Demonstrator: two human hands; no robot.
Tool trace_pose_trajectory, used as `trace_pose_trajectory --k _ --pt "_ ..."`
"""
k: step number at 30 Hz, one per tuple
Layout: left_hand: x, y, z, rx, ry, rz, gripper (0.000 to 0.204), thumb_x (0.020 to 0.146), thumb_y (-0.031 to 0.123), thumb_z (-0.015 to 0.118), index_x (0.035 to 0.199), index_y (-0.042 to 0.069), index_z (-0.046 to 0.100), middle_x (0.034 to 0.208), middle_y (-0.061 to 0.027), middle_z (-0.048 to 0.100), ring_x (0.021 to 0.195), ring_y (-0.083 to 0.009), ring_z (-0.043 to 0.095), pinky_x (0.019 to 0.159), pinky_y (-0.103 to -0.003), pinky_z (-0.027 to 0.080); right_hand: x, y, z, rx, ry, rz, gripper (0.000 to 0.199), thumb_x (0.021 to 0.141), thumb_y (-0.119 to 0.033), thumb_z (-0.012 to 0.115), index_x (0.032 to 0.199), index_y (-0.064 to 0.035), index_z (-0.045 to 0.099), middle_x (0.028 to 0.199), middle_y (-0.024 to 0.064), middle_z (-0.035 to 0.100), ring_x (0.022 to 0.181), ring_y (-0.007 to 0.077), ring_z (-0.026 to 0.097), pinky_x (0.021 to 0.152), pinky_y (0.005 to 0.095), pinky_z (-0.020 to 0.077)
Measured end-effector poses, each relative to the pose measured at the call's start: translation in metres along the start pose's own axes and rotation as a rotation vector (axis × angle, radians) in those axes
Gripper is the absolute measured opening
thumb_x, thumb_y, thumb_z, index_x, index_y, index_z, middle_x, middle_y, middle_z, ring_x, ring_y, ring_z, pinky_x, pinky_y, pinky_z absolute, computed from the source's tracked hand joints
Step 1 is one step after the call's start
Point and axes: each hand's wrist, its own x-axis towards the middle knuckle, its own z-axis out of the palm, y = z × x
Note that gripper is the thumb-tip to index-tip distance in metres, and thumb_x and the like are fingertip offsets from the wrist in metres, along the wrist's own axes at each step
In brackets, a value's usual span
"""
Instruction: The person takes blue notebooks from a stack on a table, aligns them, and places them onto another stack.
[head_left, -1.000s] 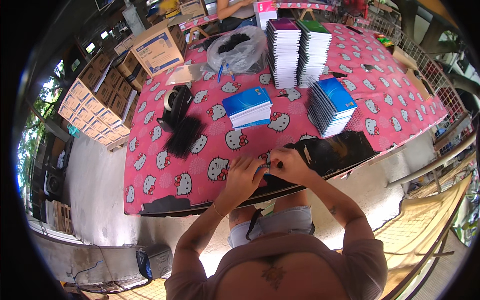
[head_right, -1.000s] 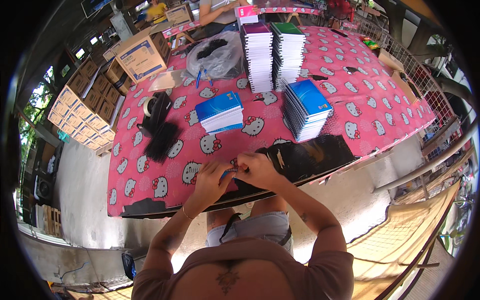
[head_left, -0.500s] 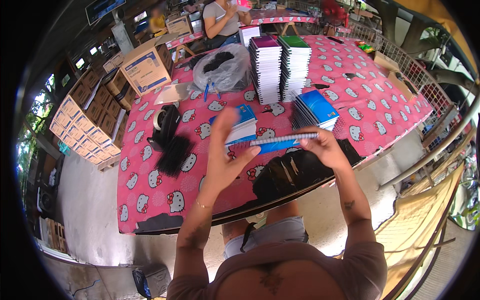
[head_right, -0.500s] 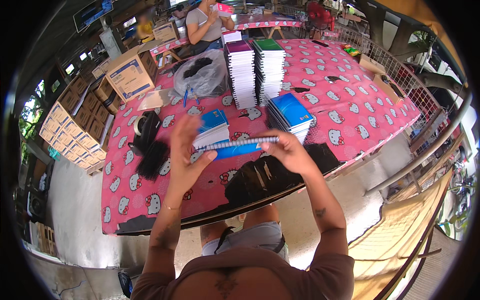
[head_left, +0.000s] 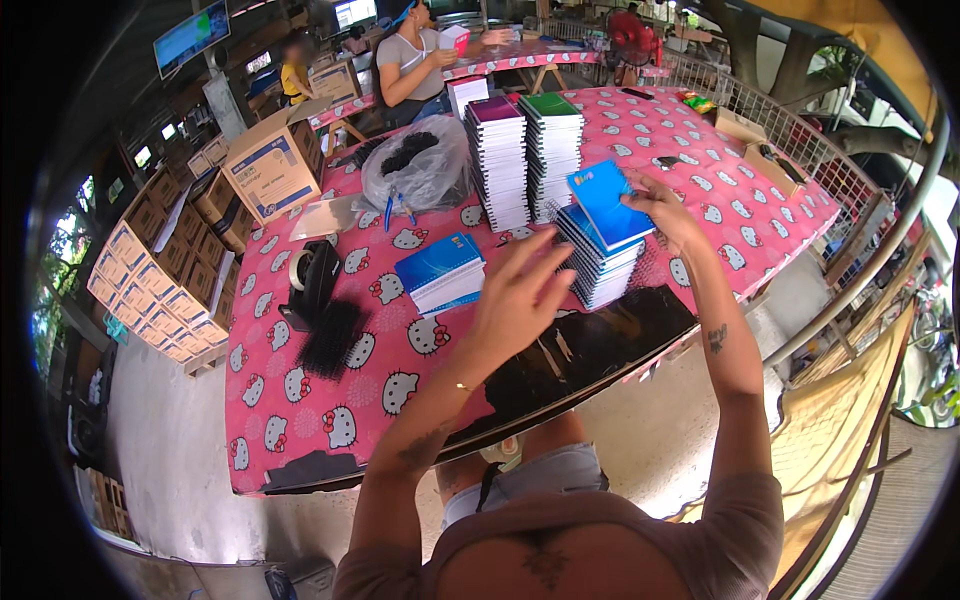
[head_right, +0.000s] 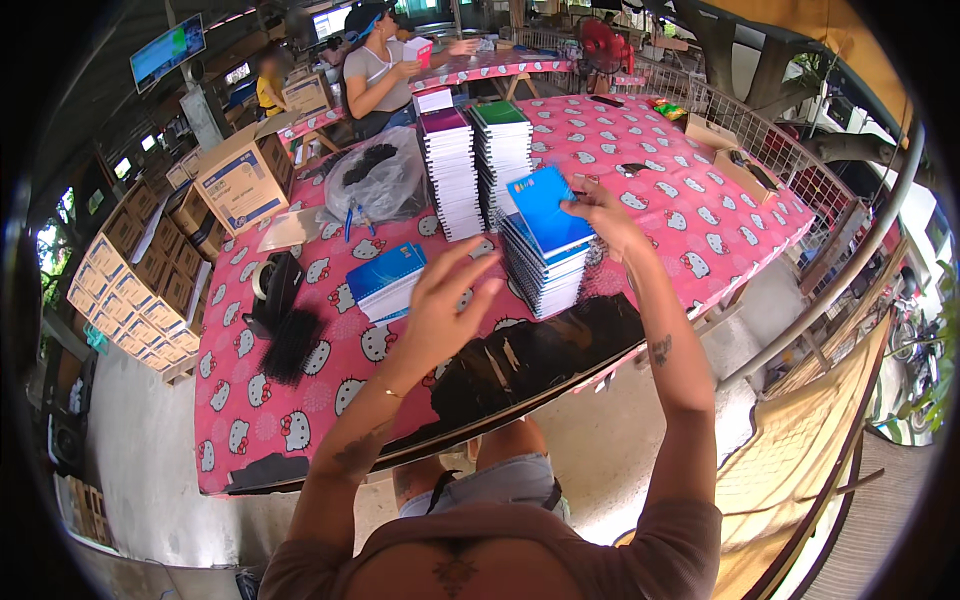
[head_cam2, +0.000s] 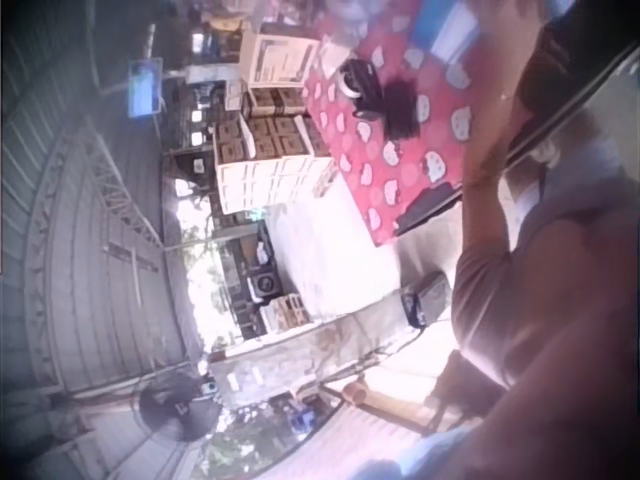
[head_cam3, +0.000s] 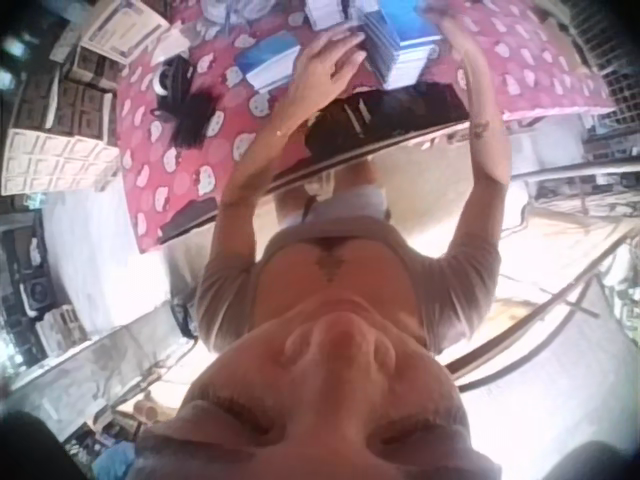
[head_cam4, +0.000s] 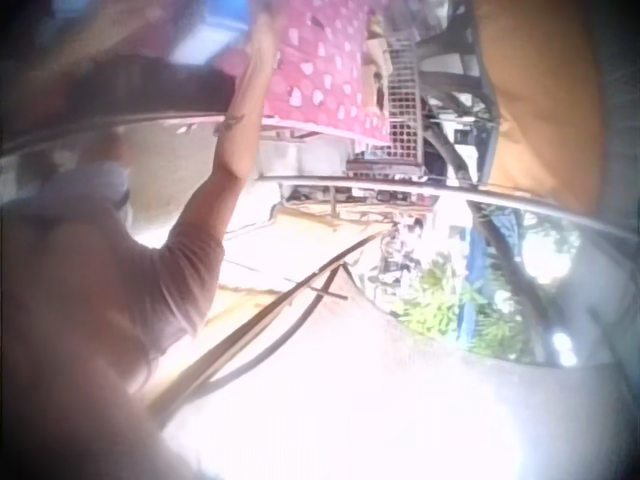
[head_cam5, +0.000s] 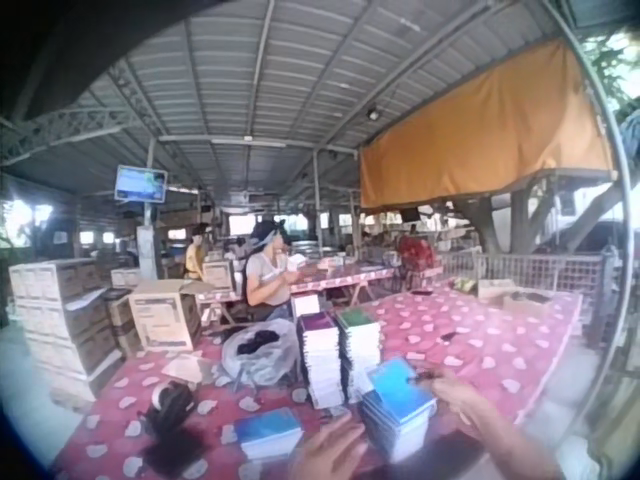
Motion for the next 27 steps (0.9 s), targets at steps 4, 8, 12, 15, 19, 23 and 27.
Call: trace_pose_trajectory --k 4,8,12,15,19,23,27 --pt "-0.032 -0.037 -0.032 0.063 -0.008 -0.112 0.027 0.087 0.01 0.073 0.112 0.003 0.071 0.122 -0.0162 0.064 0.109 -0.0321 0.065 0.09 -0.04 0.053 0.018 0.049 -0.021 -0.533 0.066 -0.04 0.057 0.093 -0.015 0.062 0.146 -0.0033 0.046 0.129 0.0221 0.061 0.119 0.0308 0.06 0.105 0.0382 0.044" --pt "-0.054 -0.068 -0.069 0.258 -0.047 -0.196 0.027 0.087 0.008 0.071 0.113 0.002 0.07 0.118 -0.0173 0.065 0.107 -0.0335 0.065 0.089 -0.04 0.053 0.023 0.057 -0.019 -0.906 0.072 -0.076 0.057 0.091 -0.023 0.062 0.144 -0.005 0.049 0.131 0.0271 0.058 0.122 0.0395 0.057 0.106 0.0436 0.0434" --pt "-0.058 -0.102 -0.08 0.445 -0.11 -0.182 0.028 0.088 0.013 0.07 0.114 0.002 0.069 0.119 -0.0195 0.065 0.103 -0.0372 0.066 0.088 -0.042 0.054 0.021 0.053 -0.012 -1.079 0.081 -0.054 0.056 0.091 -0.029 0.062 0.142 -0.0082 0.052 0.13 0.0284 0.058 0.122 0.0423 0.055 0.106 0.0474 0.0429" --pt "-0.071 -0.124 -0.084 0.529 -0.202 -0.175 0.03 0.09 0.019 0.068 0.115 0.002 0.068 0.118 -0.0187 0.066 0.105 -0.037 0.064 0.091 -0.045 0.052 0.008 0.043 0.013 -1.106 0.188 -0.24 0.055 0.092 -0.033 0.061 0.139 -0.004 0.054 0.132 0.0263 0.057 0.125 0.0409 0.054 0.107 0.047 0.0429" --pt "-0.083 -0.14 -0.082 0.559 -0.286 -0.108 0.029 0.091 0.018 0.067 0.115 0.002 0.068 0.112 -0.018 0.069 0.102 -0.0335 0.067 0.087 -0.041 0.056 -0.017 0.059 0.048 -1.248 0.162 -0.535 0.051 0.094 -0.031 0.058 0.134 0.0007 0.056 0.136 0.0213 0.057 0.128 0.0373 0.054 0.109 0.049 0.041" --pt "-0.079 -0.13 -0.083 0.565 -0.331 -0.055 0.029 0.091 0.017 0.067 0.115 0.002 0.068 0.111 -0.0174 0.07 0.099 -0.0321 0.068 0.085 -0.039 0.057 -0.017 0.083 0.051 -1.303 0.197 -0.605 0.044 0.095 -0.024 0.056 0.132 -0.0004 0.058 0.139 0.0178 0.057 0.129 0.0317 0.055 0.11 0.0525 0.0387" --pt "-0.081 -0.13 -0.089 0.54 -0.358 -0.084 0.028 0.09 0.015 0.067 0.115 0.002 0.068 0.114 -0.0164 0.07 0.099 -0.0324 0.068 0.084 -0.04 0.056 -0.014 0.087 0.057 -1.282 0.247 -0.604 0.042 0.092 -0.021 0.057 0.128 -0.0011 0.062 0.136 0.0171 0.06 0.127 0.0307 0.057 0.109 0.0515 0.0399"
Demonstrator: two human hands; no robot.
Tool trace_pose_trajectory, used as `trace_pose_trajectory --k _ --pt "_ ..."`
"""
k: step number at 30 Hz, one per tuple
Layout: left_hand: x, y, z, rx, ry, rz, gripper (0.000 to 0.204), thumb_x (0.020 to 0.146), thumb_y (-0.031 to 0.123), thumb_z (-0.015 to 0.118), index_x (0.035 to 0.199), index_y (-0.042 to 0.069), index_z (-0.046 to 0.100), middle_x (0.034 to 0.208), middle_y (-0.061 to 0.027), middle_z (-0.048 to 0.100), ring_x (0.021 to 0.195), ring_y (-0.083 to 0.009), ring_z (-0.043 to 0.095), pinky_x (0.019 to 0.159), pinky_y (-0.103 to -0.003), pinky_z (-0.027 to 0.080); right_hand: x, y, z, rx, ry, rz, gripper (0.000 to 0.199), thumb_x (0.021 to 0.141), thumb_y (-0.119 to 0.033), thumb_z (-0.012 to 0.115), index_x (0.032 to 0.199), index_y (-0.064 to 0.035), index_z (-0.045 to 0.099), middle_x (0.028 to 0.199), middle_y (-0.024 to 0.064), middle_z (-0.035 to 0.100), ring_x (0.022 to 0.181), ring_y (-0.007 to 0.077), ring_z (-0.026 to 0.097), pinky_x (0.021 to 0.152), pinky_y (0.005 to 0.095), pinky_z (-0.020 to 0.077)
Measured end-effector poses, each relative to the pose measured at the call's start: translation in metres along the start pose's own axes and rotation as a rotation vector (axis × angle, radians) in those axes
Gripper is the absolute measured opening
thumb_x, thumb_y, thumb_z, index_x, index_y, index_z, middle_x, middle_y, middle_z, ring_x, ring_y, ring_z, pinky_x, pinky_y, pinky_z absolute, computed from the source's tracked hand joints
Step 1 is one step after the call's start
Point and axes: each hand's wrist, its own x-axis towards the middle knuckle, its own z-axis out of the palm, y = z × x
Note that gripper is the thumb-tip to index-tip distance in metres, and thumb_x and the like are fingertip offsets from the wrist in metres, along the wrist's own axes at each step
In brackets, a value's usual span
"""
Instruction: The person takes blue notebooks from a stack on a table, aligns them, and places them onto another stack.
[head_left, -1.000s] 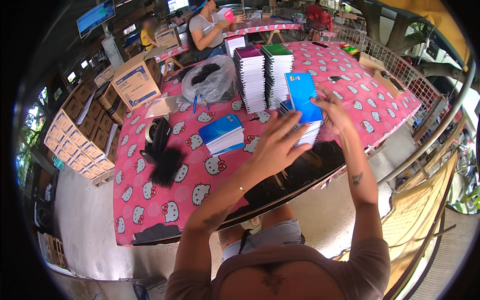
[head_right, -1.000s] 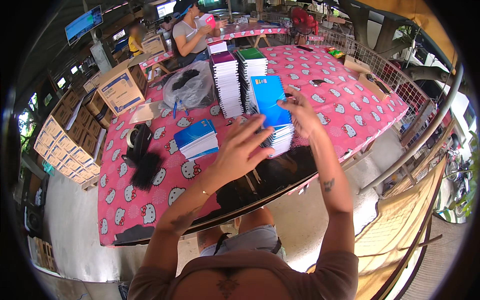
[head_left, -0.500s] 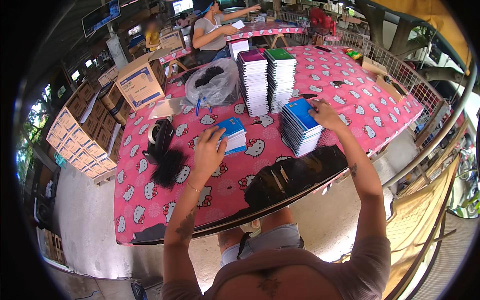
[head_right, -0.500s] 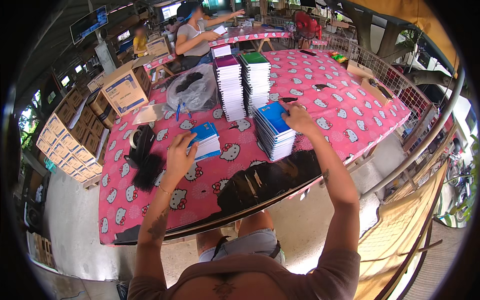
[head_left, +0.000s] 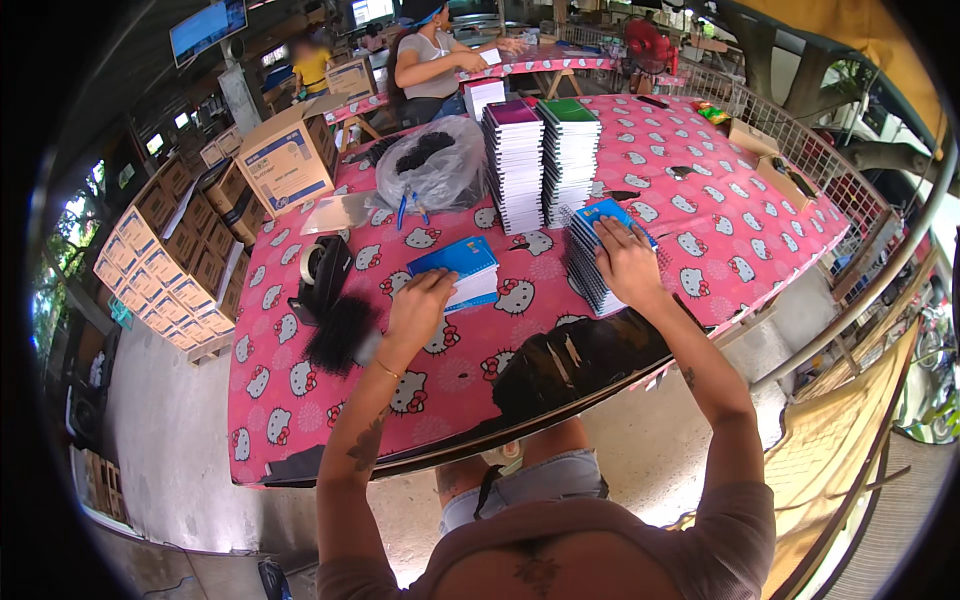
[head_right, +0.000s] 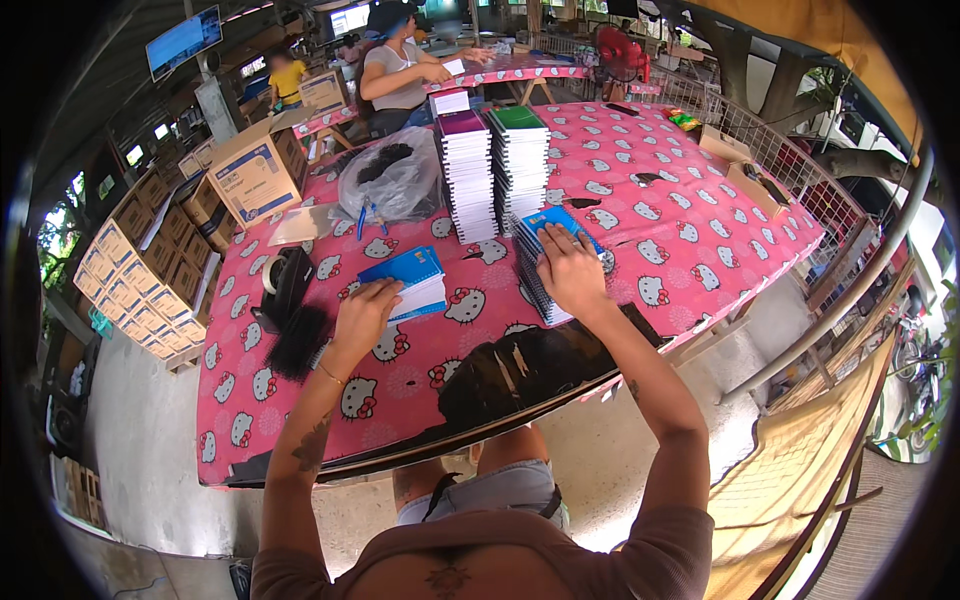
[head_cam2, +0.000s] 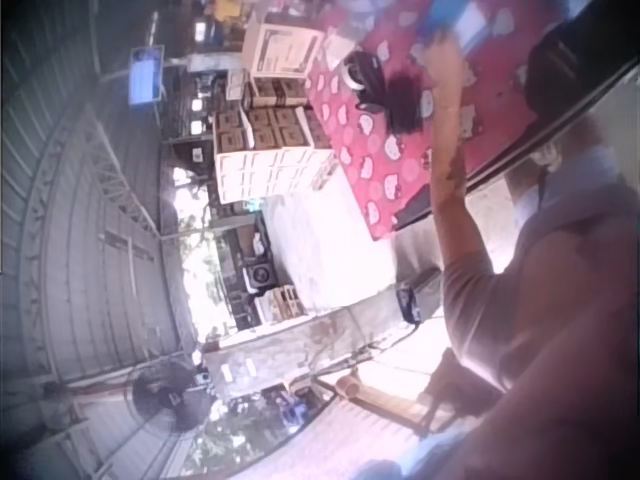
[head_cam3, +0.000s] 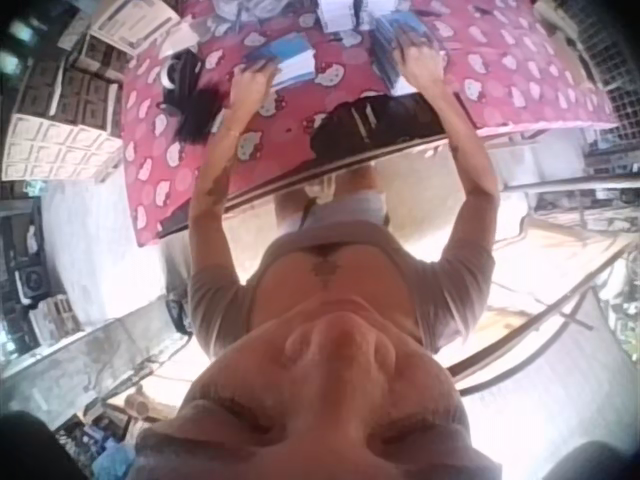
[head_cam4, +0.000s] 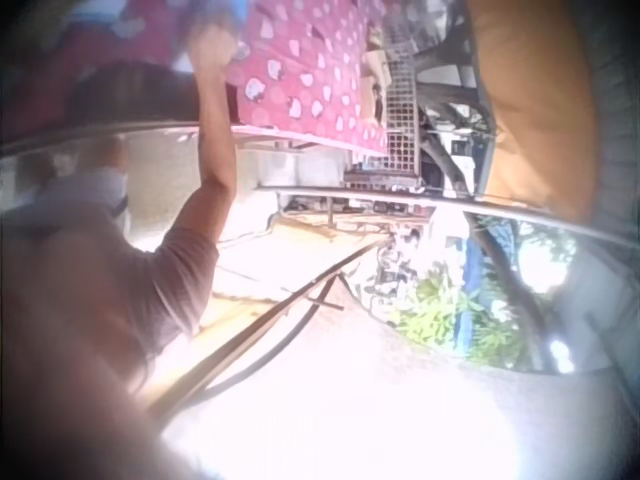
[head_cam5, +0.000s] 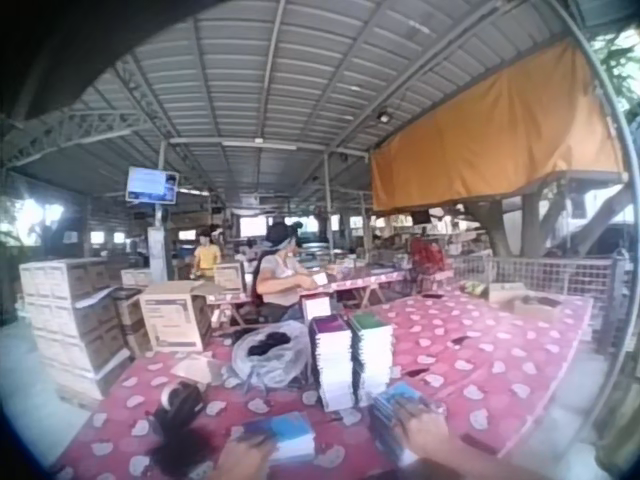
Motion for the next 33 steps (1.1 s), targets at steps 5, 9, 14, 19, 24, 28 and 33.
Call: trace_pose_trajectory --k 5,9,14,19,24,28,33 --pt "-0.003 -0.001 0.004 0.052 0.135 0.072 0.025 0.089 0.012 0.067 0.112 0.003 0.069 0.11 -0.0151 0.071 0.097 -0.0318 0.068 0.084 -0.039 0.056 0.001 -0.001 0.008 -0.036 0.046 -0.003 0.043 0.089 -0.022 0.059 0.126 -0.0019 0.063 0.133 0.0168 0.062 0.126 0.0318 0.058 0.11 0.052 0.0377" --pt "-0.003 0.006 -0.009 -0.083 0.125 -0.017 0.02 0.088 0.007 0.066 0.107 0.002 0.069 0.102 -0.0154 0.071 0.092 -0.0349 0.068 0.08 -0.044 0.055 0.002 -0.027 -0.01 -0.019 0.105 -0.048 0.05 0.089 -0.024 0.064 0.135 -0.0042 0.057 0.141 0.0162 0.054 0.133 0.0344 0.049 0.111 0.0528 0.0354" --pt "-0.014 0.065 -0.037 -0.224 0.2 0.043 0.02 0.082 -0.001 0.063 0.101 0.002 0.066 0.091 -0.0145 0.069 0.078 -0.0359 0.064 0.069 -0.046 0.052 -0.031 -0.102 -0.024 0.957 0.0 0.052 0.073 0.081 -0.013 0.079 0.145 -0.0067 0.044 0.141 0.0179 0.051 0.134 0.0292 0.046 0.109 0.0422 0.0377" --pt "-0.079 0.1 0.001 -0.276 0.101 -0.087 0.027 0.089 0.003 0.062 0.115 0.007 0.066 0.118 -0.0161 0.061 0.091 -0.0309 0.064 0.08 -0.044 0.05 -0.11 -0.144 0.061 1.452 -0.318 0.42 0.061 0.084 -0.005 0.078 0.137 -0.0058 0.048 0.119 0.0082 0.062 0.113 0.0152 0.058 0.097 0.0316 0.0465" --pt "-0.119 0.126 0.023 -0.488 0.13 -0.493 0.036 0.095 0.012 0.062 0.131 0.008 0.061 0.149 -0.0199 0.038 0.119 -0.0302 0.057 0.102 -0.043 0.041 -0.113 -0.173 0.07 1.47 -0.359 0.49 0.041 0.083 -0.001 0.078 0.118 -0.0058 0.059 0.101 0.0045 0.067 0.094 0.012 0.062 0.085 0.0267 0.0506" --pt "-0.106 0.078 -0.004 -0.432 0.223 -0.408 0.04 0.093 0.013 0.062 0.132 0.005 0.059 0.129 -0.0217 0.054 0.118 -0.0389 0.055 0.1 -0.045 0.044 -0.111 -0.157 0.066 1.503 -0.318 0.434 0.026 0.083 0.0 0.078 0.103 -0.0046 0.063 0.101 0.0058 0.068 0.095 0.0116 0.062 0.084 0.027 0.0509" --pt "-0.165 -0.074 -0.001 0.374 0.0 -0.5 0.016 0.089 0.012 0.062 0.102 0.004 0.066 0.098 -0.0167 0.059 0.093 -0.0363 0.057 0.08 -0.047 0.049 -0.102 -0.166 0.063 1.512 -0.503 0.446 0.022 0.084 -0.004 0.077 0.104 -0.003 0.067 0.108 0.0065 0.07 0.097 0.0111 0.063 0.085 0.0263 0.0508"
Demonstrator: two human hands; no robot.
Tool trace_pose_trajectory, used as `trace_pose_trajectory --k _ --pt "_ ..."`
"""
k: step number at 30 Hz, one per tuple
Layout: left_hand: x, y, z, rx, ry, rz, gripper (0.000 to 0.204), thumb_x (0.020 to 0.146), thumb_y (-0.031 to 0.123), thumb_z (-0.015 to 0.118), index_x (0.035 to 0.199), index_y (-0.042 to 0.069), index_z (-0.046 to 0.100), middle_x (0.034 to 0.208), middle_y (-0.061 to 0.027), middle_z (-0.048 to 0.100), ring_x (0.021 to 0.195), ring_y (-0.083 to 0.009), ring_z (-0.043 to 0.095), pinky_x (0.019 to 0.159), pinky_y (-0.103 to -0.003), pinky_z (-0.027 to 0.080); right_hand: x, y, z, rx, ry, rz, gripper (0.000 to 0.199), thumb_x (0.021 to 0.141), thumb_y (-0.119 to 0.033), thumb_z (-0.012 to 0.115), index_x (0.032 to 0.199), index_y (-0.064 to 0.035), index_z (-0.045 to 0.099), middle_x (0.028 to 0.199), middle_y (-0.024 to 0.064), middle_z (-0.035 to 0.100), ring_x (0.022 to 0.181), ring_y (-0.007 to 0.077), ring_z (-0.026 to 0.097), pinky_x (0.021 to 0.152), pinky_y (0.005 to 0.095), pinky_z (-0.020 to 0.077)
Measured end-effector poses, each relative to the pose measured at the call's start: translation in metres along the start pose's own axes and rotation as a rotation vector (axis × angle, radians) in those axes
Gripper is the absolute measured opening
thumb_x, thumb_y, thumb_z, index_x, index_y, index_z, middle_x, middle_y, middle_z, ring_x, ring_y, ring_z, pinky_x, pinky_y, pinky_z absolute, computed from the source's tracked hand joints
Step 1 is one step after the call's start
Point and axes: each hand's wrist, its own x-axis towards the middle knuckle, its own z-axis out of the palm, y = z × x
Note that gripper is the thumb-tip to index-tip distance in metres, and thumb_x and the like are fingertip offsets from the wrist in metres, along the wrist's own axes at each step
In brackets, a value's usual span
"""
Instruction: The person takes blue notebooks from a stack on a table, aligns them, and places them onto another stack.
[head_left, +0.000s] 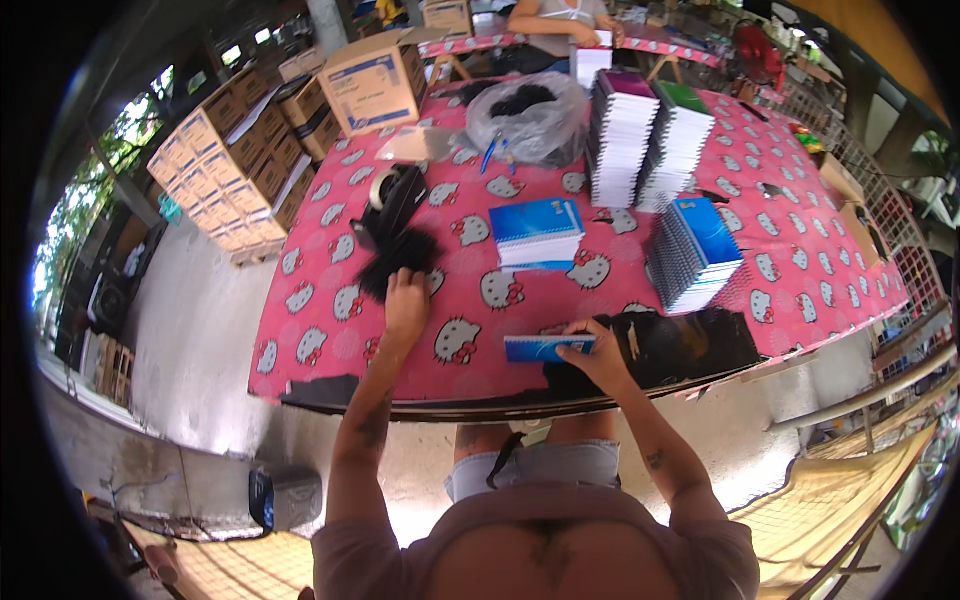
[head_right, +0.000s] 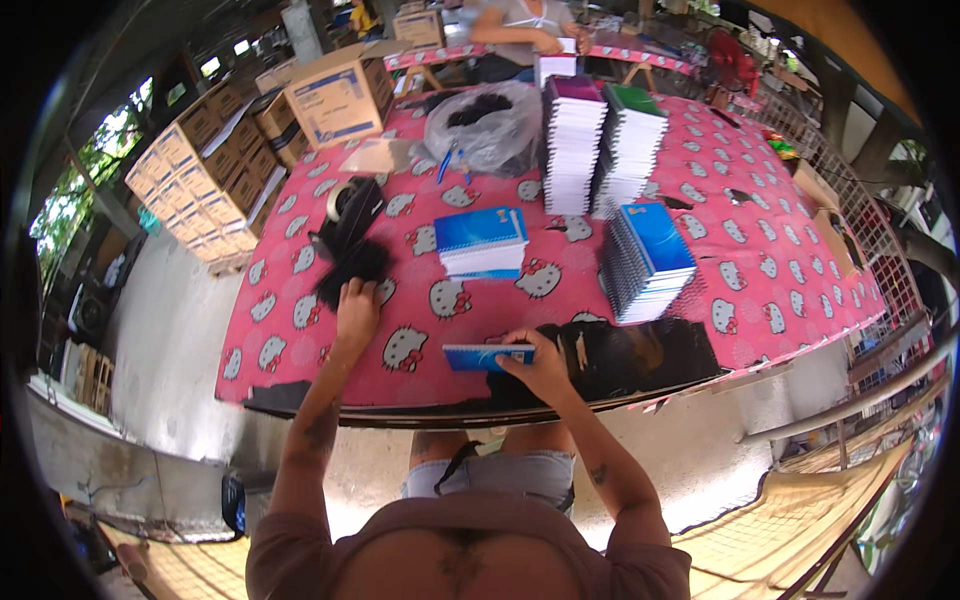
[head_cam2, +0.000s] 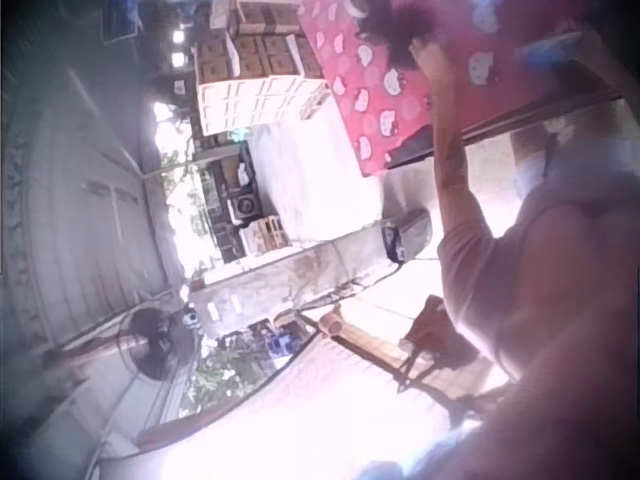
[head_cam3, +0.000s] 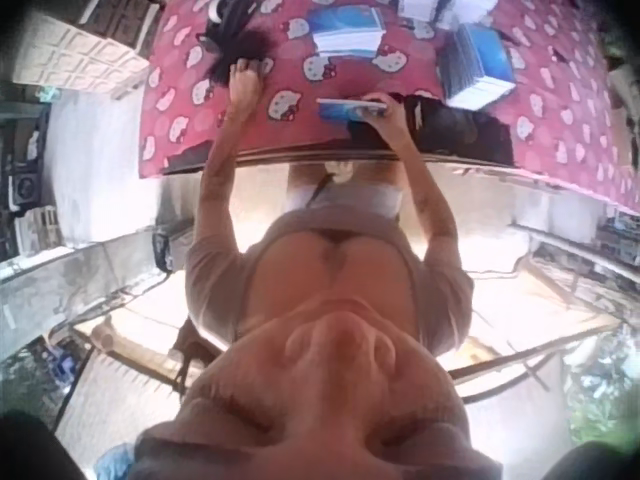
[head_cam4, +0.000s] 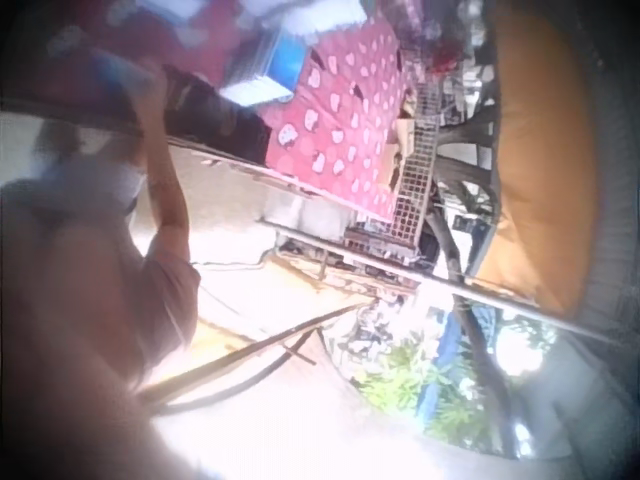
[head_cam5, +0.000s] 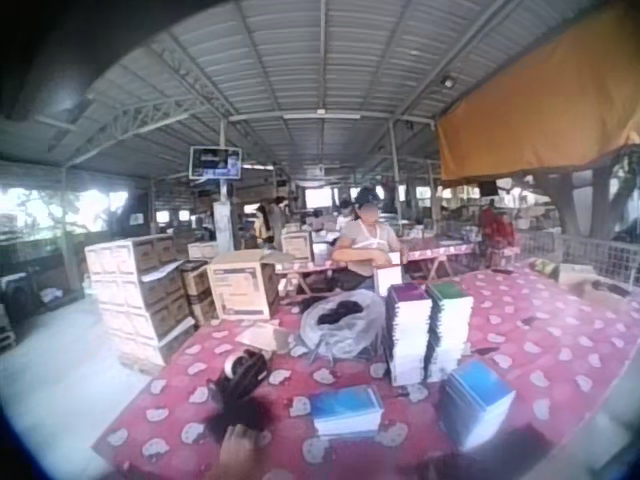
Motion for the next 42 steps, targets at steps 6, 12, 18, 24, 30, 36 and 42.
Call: trace_pose_trajectory --k 6,12,18,24,30,36,42 --pt "0.004 0.004 0.005 0.117 0.018 0.013 0.017 0.087 0.014 0.062 0.102 0.006 0.064 0.1 -0.0115 0.059 0.092 -0.0304 0.058 0.079 -0.043 0.05 0.001 -0.012 0.005 -0.083 -0.002 -0.064 0.027 0.089 -0.012 0.073 0.115 -0.0022 0.07 0.099 0.005 0.072 0.091 0.0101 0.064 0.082 0.0251 0.0501" --pt "0.01 0.017 0.005 0.139 0.071 0.047 0.013 0.088 0.015 0.063 0.098 0.006 0.063 0.102 -0.0109 0.059 0.094 -0.029 0.059 0.079 -0.042 0.05 0.0 -0.004 0.007 -0.056 -0.016 0.056 0.028 0.089 -0.011 0.073 0.115 -0.0005 0.069 0.098 0.0037 0.071 0.088 0.0086 0.062 0.081 0.0239 0.0488" --pt "0.018 0.024 -0.003 -0.047 0.104 0.04 0.014 0.092 0.012 0.06 0.103 0.005 0.062 0.105 -0.0135 0.059 0.093 -0.0327 0.06 0.079 -0.042 0.051 -0.001 -0.005 0.012 -0.007 -0.023 -0.017 0.027 0.09 -0.008 0.071 0.116 -0.0004 0.069 0.098 0.0042 0.071 0.089 0.0083 0.062 0.082 0.0247 0.049" --pt "0.007 0.094 -0.07 -0.571 0.024 0.004 0.022 0.096 0.012 0.061 0.115 0.003 0.064 0.096 -0.0156 0.06 0.075 -0.0332 0.064 0.065 -0.04 0.053 0.001 -0.001 0.008 -0.071 -0.008 -0.066 0.027 0.09 -0.006 0.07 0.116 0.0005 0.069 0.098 0.0044 0.071 0.09 0.0082 0.062 0.082 0.0246 0.0494" --pt "-0.031 0.13 -0.1 -0.815 -0.05 -0.042 0.018 0.09 0.008 0.069 0.107 0.001 0.071 0.082 -0.0124 0.064 0.06 -0.0227 0.062 0.055 -0.031 0.049 0.002 0.004 0.009 -0.027 0.003 -0.052 0.025 0.09 -0.006 0.07 0.114 0.0005 0.069 0.097 0.0043 0.071 0.09 0.0079 0.062 0.081 0.0247 0.0497" --pt "-0.035 0.129 -0.082 -0.757 0.031 -0.124 0.012 0.089 0.012 0.072 0.096 0.002 0.074 0.074 -0.0101 0.064 0.056 -0.0217 0.06 0.05 -0.035 0.045 0.001 -0.006 0.012 -0.038 0.018 -0.054 0.023 0.091 -0.007 0.07 0.113 0.0009 0.069 0.097 0.0049 0.071 0.088 0.0087 0.062 0.08 0.025 0.0502" --pt "-0.033 0.116 -0.076 -0.604 -0.191 -0.161 0.016 0.092 0.02 0.069 0.09 0.005 0.072 0.067 -0.0102 0.063 0.054 -0.0293 0.059 0.05 -0.038 0.045 0.0 -0.004 0.011 -0.038 0.014 -0.043 0.024 0.09 -0.007 0.071 0.112 0.0017 0.069 0.098 0.0066 0.072 0.089 0.0104 0.064 0.081 0.0255 0.0503"
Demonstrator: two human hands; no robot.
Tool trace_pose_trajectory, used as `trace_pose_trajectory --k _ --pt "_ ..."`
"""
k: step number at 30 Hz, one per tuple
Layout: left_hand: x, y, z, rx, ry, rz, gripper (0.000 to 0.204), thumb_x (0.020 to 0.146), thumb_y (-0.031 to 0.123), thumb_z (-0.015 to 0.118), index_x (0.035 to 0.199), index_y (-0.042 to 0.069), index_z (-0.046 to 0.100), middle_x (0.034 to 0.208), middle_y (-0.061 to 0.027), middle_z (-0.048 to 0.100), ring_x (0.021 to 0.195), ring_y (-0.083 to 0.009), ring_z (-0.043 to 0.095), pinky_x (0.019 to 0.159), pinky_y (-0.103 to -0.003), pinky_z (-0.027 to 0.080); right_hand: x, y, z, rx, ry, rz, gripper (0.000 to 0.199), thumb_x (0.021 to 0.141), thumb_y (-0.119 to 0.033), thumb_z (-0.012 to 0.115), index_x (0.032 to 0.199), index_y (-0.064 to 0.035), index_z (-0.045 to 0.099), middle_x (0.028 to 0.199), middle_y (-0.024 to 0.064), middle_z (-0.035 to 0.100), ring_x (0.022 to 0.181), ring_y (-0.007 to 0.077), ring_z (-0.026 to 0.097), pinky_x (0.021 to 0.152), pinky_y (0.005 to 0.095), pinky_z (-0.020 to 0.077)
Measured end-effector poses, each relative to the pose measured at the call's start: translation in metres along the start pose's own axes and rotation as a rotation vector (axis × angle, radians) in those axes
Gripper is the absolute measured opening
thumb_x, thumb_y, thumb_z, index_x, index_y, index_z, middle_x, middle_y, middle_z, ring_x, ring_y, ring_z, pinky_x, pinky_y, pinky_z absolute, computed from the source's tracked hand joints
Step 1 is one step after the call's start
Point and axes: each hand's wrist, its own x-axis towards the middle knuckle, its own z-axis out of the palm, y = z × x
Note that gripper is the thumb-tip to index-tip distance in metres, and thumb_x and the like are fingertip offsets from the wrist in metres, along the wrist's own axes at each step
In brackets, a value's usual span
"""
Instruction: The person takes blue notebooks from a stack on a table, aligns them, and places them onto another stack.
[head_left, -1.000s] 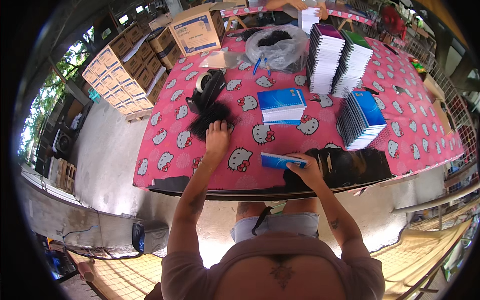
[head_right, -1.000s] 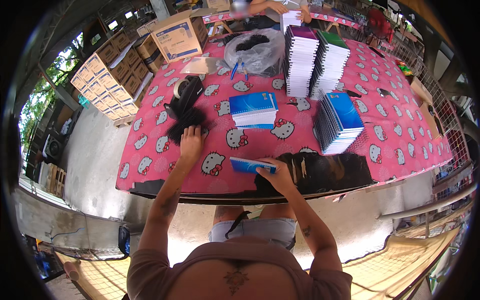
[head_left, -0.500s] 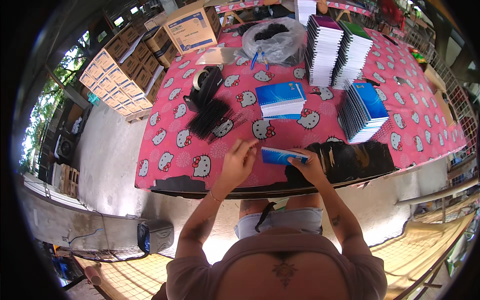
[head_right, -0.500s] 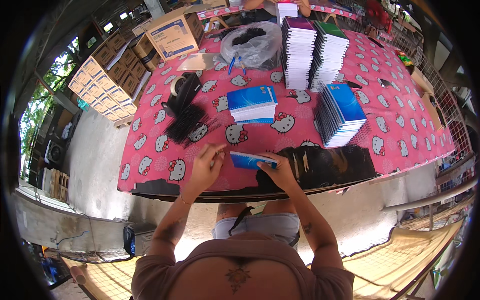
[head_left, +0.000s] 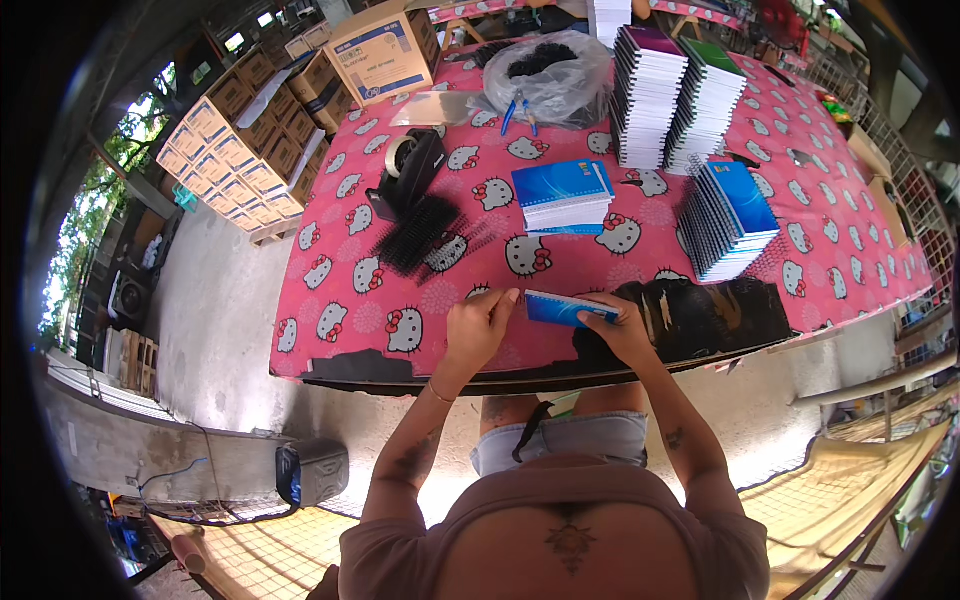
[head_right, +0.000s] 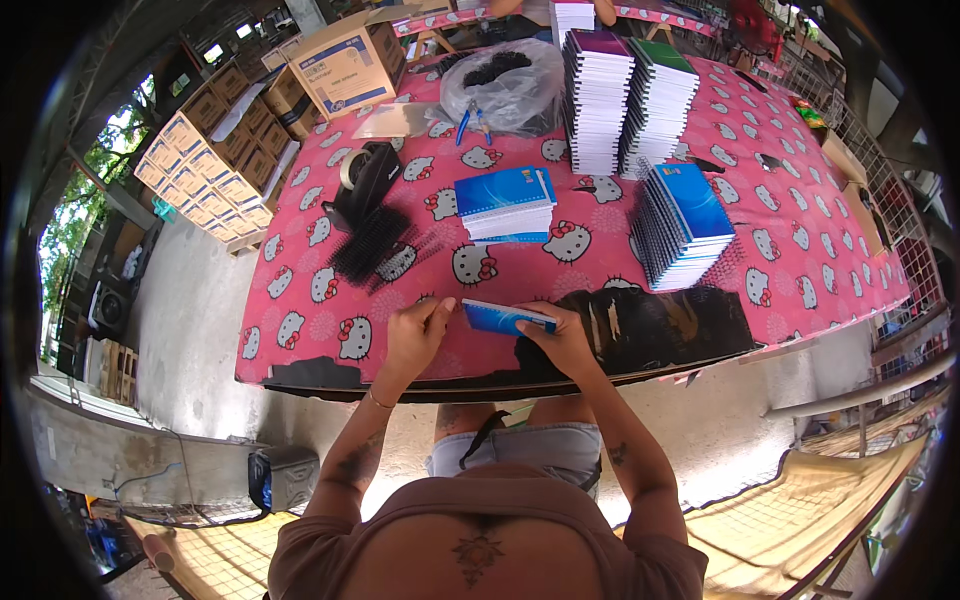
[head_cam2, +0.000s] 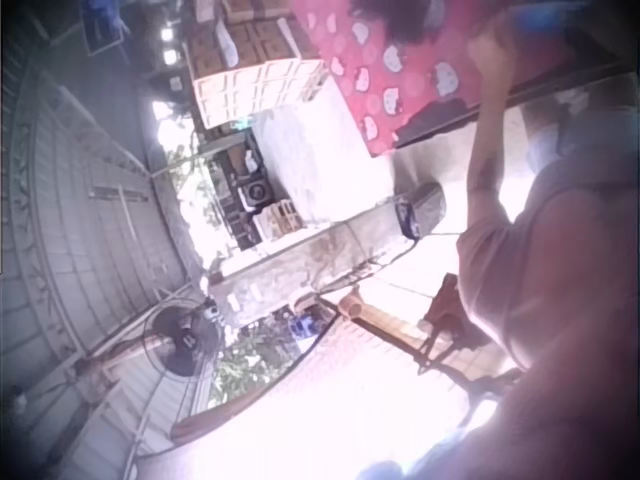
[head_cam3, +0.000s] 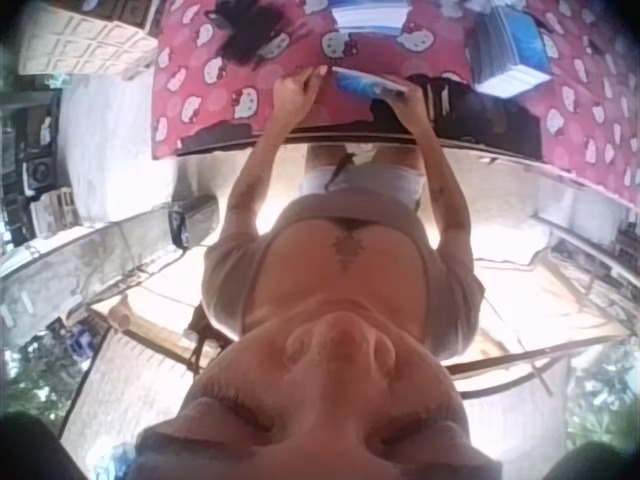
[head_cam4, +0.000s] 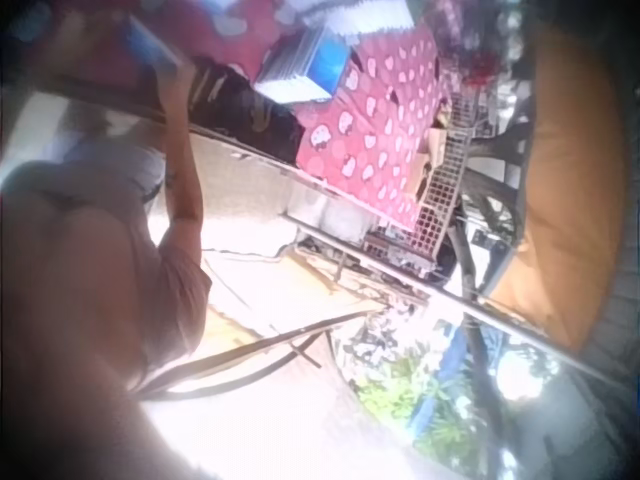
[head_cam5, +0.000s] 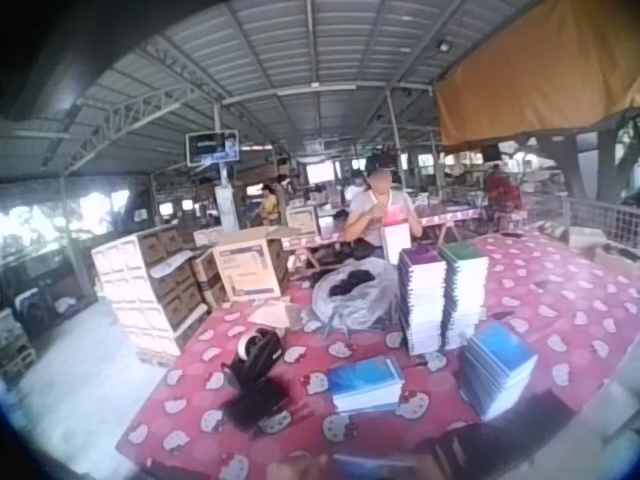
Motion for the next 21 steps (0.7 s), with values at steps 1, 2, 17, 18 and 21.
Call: trace_pose_trajectory --k 1,2,17,18,21 --pt "0.002 0.0 -0.001 0.0 -0.023 -0.039 0.017 0.093 0.021 0.069 0.09 0.005 0.072 0.066 -0.0104 0.063 0.053 -0.0306 0.059 0.051 -0.039 0.045 0.0 0.002 0.0 -0.003 -0.01 -0.021 0.024 0.09 -0.006 0.072 0.112 0.0019 0.069 0.098 0.0068 0.072 0.09 0.0106 0.064 0.081 0.0257 0.0502" --pt "0.002 0.001 -0.001 -0.065 0.006 -0.021 0.016 0.092 0.021 0.069 0.091 0.006 0.072 0.067 -0.0106 0.063 0.055 -0.0304 0.059 0.052 -0.039 0.046 0.0 0.005 -0.001 -0.006 -0.02 -0.042 0.024 0.09 -0.006 0.072 0.112 0.002 0.069 0.099 0.007 0.072 0.09 0.0107 0.064 0.082 0.0258 0.0501" --pt "0.003 0.034 -0.001 0.375 -0.089 0.314 0.058 0.092 0.036 0.065 0.138 0.003 0.051 0.139 -0.0192 0.048 0.123 -0.0364 0.05 0.1 -0.053 0.041 -0.001 0.012 -0.003 -0.042 -0.049 -0.022 0.025 0.09 -0.006 0.071 0.114 0.0026 0.068 0.1 0.0077 0.071 0.092 0.0113 0.063 0.084 0.0268 0.0501" --pt "-0.007 0.037 0.009 0.447 -0.035 0.306 0.064 0.093 0.04 0.062 0.142 0.002 0.047 0.144 -0.0205 0.044 0.13 -0.0377 0.044 0.105 -0.056 0.035 -0.001 0.013 -0.001 -0.062 -0.048 -0.035 0.025 0.091 -0.006 0.071 0.114 0.0026 0.068 0.1 0.0076 0.071 0.092 0.0113 0.063 0.084 0.0268 0.0502" --pt "-0.061 0.035 0.048 0.47 0.013 0.244 0.075 0.095 0.05 0.053 0.147 -0.003 0.039 0.151 -0.0221 0.039 0.143 -0.0387 0.033 0.112 -0.065 0.02 -0.002 0.001 0.0 -0.049 -0.03 -0.012 0.024 0.091 -0.007 0.071 0.113 0.0029 0.068 0.097 0.0067 0.07 0.09 0.0111 0.062 0.082 0.0266 0.0501"
